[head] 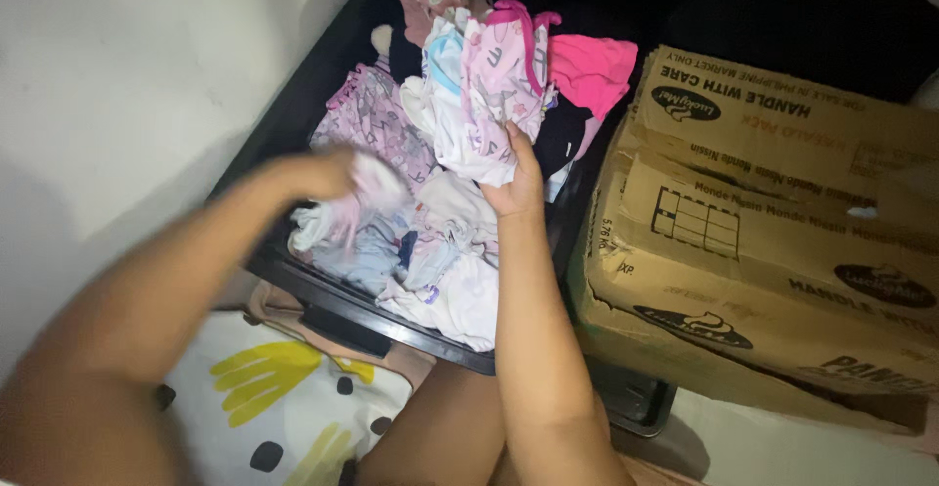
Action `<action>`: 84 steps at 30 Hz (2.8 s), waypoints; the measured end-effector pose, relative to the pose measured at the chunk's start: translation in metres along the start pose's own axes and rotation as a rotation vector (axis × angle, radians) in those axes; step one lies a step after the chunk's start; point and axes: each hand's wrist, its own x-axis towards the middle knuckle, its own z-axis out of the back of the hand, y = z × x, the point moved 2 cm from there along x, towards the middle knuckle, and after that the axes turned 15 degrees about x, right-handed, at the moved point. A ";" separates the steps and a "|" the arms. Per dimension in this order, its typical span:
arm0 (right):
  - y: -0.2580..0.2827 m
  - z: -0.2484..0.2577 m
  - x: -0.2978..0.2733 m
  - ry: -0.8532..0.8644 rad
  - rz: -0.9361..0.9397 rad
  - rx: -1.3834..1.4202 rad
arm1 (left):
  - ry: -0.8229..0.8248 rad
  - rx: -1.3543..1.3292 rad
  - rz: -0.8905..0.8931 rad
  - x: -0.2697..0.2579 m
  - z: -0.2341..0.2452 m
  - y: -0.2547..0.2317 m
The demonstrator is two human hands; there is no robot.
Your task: The person organizes clothes inside a plastic bin by picking up, folding, and rearranging items including shirts and pants before closing and securing the bin lid.
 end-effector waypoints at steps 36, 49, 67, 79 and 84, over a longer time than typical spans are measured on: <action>-0.005 -0.019 -0.003 -0.044 -0.064 -0.213 | -0.644 -1.735 -0.124 -0.124 0.091 -0.038; -0.010 0.003 0.003 -0.057 0.030 -0.276 | -0.859 0.480 -0.318 -0.009 0.099 -0.161; -0.019 -0.030 -0.002 -0.095 0.005 -0.140 | -0.747 0.112 -0.735 -0.073 0.134 -0.154; 0.004 -0.065 -0.013 0.065 0.078 0.201 | 0.210 0.525 -0.094 -0.001 -0.026 0.016; -0.001 -0.086 -0.018 0.080 0.107 0.237 | 0.222 0.590 -0.092 0.037 -0.010 0.024</action>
